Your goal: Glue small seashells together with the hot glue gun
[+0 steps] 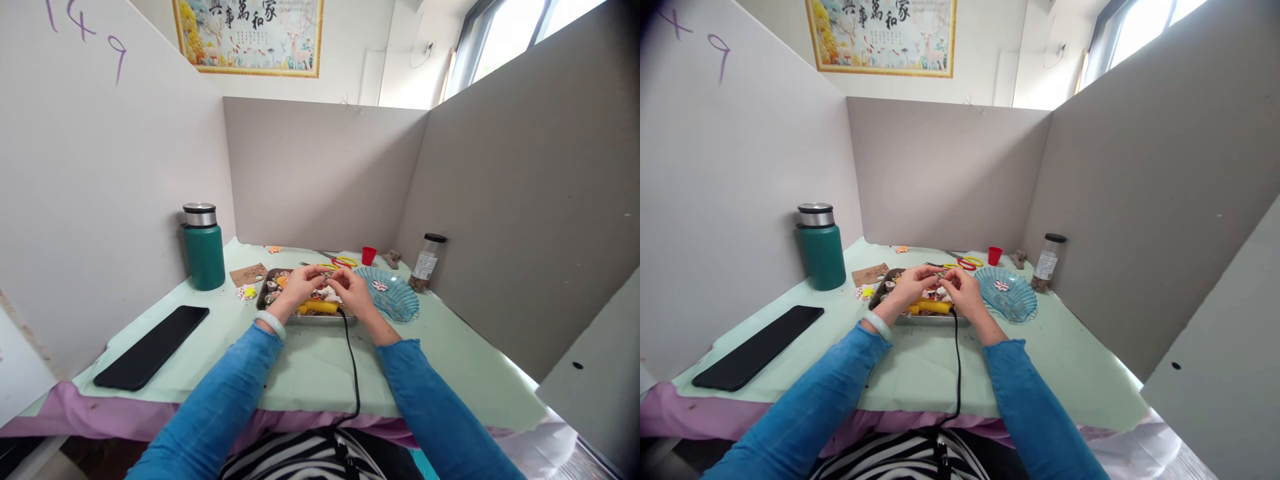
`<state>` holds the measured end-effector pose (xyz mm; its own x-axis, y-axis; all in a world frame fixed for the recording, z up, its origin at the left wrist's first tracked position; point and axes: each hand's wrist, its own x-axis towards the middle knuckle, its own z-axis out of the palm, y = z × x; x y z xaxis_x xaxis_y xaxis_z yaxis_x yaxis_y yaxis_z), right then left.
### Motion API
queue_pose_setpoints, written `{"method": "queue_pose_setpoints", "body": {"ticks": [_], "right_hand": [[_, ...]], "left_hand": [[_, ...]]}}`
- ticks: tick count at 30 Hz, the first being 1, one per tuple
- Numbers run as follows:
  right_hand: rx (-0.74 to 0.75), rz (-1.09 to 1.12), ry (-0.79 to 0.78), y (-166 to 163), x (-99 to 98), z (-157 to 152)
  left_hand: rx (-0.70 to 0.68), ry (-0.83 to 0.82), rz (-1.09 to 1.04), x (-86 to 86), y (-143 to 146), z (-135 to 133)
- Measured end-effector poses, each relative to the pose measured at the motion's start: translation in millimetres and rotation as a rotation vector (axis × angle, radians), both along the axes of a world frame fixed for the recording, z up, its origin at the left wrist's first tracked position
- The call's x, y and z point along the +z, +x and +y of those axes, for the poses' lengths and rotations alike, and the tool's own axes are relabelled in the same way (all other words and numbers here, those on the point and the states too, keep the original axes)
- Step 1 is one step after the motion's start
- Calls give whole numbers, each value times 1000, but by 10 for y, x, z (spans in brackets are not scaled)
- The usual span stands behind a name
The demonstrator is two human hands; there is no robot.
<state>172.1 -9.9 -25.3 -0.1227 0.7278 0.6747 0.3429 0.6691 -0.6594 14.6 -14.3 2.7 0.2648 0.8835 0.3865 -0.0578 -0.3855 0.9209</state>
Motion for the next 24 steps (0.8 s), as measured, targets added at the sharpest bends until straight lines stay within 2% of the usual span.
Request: {"method": "queue_pose_setpoints", "body": {"ticks": [5,12,19,24], "right_hand": [[-29,12,5,-1,9,-8],[-15,21,2,-5,-2,6],[-40,-9,5,-5,-3,10],[-39,-177,-27,-16,31,-46]], "left_hand": [[-3,-17,33,22,-21,-35],[-49,2,-2,-36,-43,34],[10,6,-17,-8,-47,15],[100,-34,-127,-9,-68,40]]}}
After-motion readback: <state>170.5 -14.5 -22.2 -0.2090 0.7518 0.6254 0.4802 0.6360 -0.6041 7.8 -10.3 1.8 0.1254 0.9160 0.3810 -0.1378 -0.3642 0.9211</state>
